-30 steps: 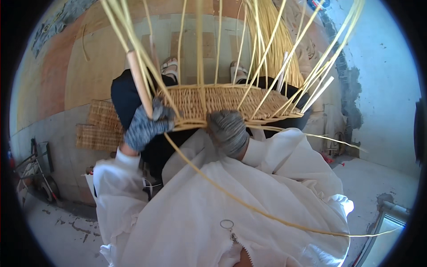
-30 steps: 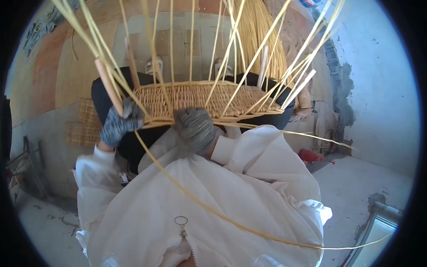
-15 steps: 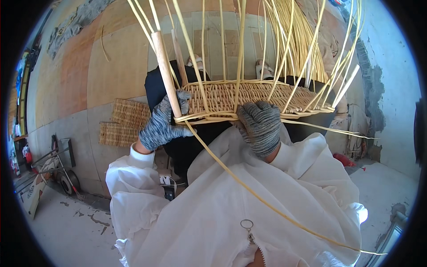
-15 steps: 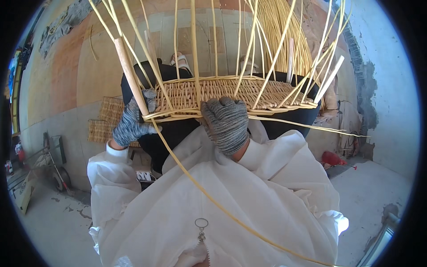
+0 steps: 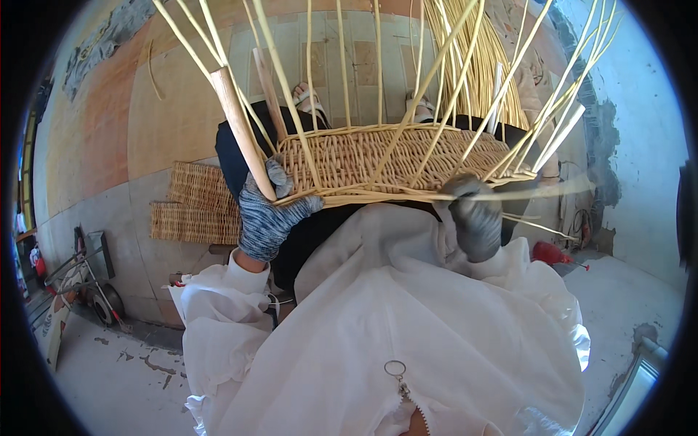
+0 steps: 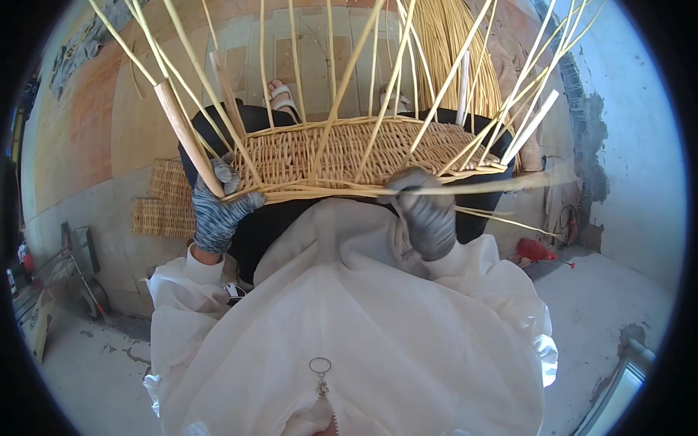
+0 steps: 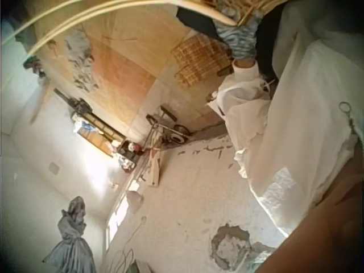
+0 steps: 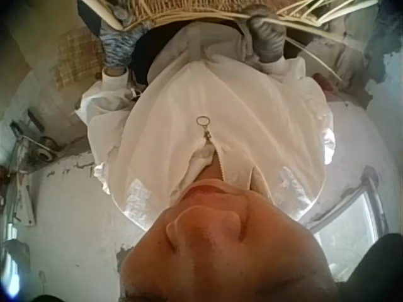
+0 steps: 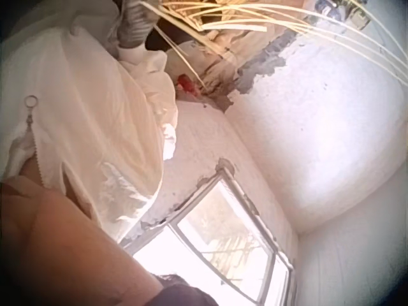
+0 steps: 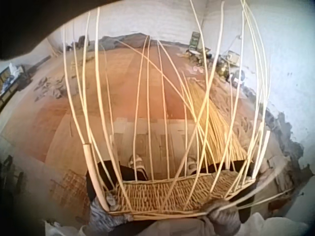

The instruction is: The person sits on the floor and weaves a rectangular basket using thin, flexible reeds. They interlace the reeds through a vertical frame structure, occasionally using a wooden stick to tighten the weave and adjust the alignment of the strands.

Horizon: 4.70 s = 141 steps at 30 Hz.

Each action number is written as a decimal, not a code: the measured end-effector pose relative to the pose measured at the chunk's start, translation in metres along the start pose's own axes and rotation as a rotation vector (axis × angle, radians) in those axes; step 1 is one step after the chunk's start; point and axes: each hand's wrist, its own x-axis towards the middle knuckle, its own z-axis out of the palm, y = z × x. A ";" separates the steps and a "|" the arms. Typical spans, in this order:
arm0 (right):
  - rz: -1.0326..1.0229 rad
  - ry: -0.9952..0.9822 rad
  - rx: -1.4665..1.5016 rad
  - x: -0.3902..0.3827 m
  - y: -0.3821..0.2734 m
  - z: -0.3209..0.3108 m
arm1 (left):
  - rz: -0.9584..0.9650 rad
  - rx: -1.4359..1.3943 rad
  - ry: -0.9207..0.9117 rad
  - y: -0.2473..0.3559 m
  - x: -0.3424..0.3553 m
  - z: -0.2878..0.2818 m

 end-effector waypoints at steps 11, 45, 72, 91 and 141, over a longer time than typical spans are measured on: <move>0.312 0.190 0.231 0.035 0.015 0.020 | 0.333 0.294 0.391 0.061 -0.005 0.034; -0.244 0.209 -1.148 0.134 -0.015 0.095 | -0.026 0.899 -0.166 0.004 0.039 0.046; -0.338 -0.912 -1.777 0.073 -0.031 0.066 | 0.352 0.968 0.071 -0.014 0.021 0.058; -0.602 -0.064 -1.224 0.041 0.059 0.049 | 0.204 1.286 -0.295 0.005 0.045 0.101; 0.162 0.082 0.335 0.195 0.014 0.052 | -0.061 0.616 -0.332 0.002 0.088 0.097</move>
